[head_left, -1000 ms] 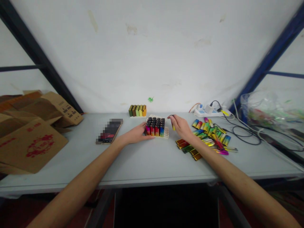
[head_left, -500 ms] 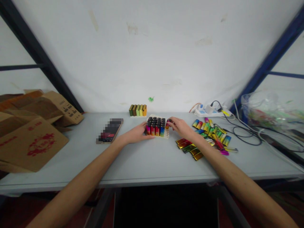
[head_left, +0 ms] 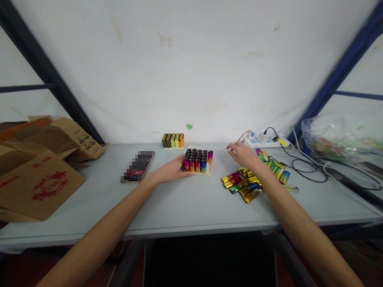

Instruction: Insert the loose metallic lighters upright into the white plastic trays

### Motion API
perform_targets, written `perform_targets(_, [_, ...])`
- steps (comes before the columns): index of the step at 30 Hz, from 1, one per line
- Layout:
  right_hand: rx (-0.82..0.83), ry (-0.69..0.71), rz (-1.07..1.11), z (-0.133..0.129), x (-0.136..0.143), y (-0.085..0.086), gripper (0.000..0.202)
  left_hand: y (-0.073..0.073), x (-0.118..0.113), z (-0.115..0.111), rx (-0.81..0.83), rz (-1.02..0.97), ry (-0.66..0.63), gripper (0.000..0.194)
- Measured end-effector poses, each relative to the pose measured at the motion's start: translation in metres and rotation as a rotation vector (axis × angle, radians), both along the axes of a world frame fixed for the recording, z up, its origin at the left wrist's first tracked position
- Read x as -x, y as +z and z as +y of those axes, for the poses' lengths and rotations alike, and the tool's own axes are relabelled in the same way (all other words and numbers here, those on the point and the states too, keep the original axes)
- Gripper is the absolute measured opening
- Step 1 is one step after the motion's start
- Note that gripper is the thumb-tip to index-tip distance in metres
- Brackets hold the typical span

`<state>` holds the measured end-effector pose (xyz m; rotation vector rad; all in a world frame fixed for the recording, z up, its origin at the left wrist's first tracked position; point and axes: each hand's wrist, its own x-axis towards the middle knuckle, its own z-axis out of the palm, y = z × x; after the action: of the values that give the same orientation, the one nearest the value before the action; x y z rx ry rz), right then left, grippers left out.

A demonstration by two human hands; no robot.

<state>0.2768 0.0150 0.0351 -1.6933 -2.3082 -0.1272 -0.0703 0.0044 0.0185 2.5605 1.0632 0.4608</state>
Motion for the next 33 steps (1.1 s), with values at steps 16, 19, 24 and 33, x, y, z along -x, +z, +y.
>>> perform_targets(16, [0.139, -0.274, -0.150, 0.012, -0.011, -0.010, 0.045, -0.004, 0.002, 0.002, 0.023, -0.014, 0.025, 0.078])
perform_targets(19, [0.129, -0.182, -0.169, 0.013, -0.007, -0.015, 0.048, -0.004, 0.002, 0.002, 0.026, -0.004, 0.035, 0.077])
perform_targets(24, [0.071, 0.037, -0.034, 0.014, 0.004, -0.016, 0.039, -0.002, 0.002, 0.001, 0.022, -0.002, 0.022, 0.074])
perform_targets(33, [0.054, 0.172, 0.920, 0.000, 0.024, 0.000, 0.047, -0.003, 0.002, 0.002, 0.019, -0.021, 0.035, 0.076])
